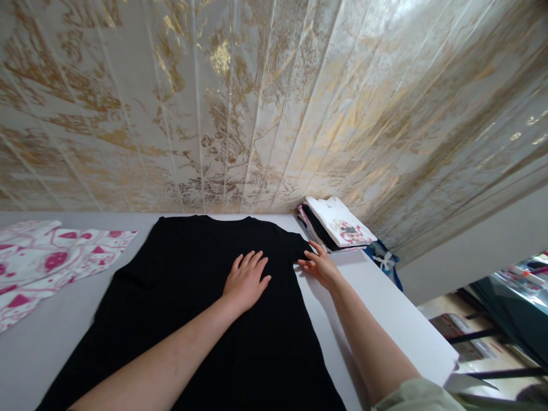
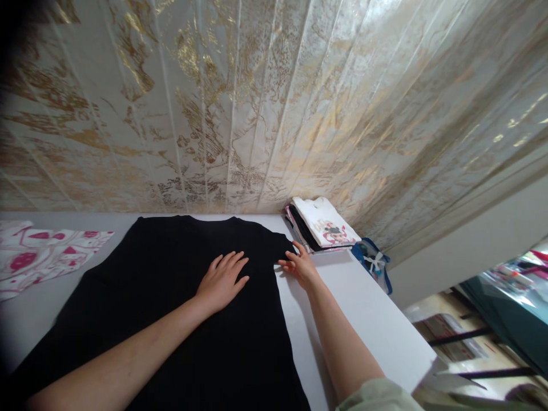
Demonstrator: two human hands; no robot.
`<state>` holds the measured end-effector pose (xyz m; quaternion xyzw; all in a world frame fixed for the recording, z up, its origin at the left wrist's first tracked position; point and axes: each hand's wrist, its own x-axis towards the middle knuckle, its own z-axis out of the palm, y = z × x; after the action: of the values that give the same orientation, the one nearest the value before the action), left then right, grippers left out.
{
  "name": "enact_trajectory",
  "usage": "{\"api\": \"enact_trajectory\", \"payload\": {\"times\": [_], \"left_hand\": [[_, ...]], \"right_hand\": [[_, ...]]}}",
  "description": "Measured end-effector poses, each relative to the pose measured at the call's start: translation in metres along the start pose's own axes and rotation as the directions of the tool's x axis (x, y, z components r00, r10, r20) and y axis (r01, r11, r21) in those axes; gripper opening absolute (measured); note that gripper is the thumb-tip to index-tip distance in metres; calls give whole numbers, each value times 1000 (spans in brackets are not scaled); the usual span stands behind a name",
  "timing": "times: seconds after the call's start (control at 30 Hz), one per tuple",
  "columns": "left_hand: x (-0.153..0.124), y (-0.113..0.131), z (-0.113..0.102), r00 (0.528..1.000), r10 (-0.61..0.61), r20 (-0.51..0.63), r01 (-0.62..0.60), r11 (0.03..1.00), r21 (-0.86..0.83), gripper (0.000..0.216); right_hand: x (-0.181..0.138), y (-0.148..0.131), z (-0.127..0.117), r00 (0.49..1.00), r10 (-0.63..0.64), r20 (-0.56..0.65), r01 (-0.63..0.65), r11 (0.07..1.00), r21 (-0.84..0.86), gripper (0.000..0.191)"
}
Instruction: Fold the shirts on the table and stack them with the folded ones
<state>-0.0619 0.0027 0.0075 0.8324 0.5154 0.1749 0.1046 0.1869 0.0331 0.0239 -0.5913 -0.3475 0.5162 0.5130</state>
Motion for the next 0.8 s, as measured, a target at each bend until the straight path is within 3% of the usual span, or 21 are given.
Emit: {"api": "enact_trajectory", "payload": {"times": [0.1,0.17,0.27,0.33,0.4,0.5,0.6,0.7,0.8], "left_hand": [[0,-1,1,1000,5,2,-5,1000,4,45],[0,-1,2,1000,6,-6,-6,1000,3,45],[0,-1,2,1000,8,-16,-8,1000,0,45],[0,0,1,1000,10,-13,-10,1000,-2,45],[0,0,1,1000,8,-6,-8,1000,-2,45],[0,0,1,1000,4,-2,-4,1000,1,45],[0,0,1,1000,3,-4,-3,1000,2,45],[0,0,1,1000,2,-2,-2,1000,-5,45],[-1,0,0,1000,5,6,-5,1000,-5,46]], "right_hand": [[2,1,2,994,-100,-41,100,995,11,51],[5,4,0,994,-103,-43,101,994,-32,43],[9,9,-9,982,-161,-94,135,962,-237,29],[12,11,-16,946,-304,-114,216,850,-481,24],[15,12,-21,909,-411,-69,252,674,-694,24],[21,9,-22,891,-455,-5,267,533,-803,34],[28,4,-17,884,-467,-23,290,587,-756,44],[37,2,-12,905,-418,-84,262,700,-664,44],[46,3,-9,920,-379,-103,239,747,-620,43]]}}
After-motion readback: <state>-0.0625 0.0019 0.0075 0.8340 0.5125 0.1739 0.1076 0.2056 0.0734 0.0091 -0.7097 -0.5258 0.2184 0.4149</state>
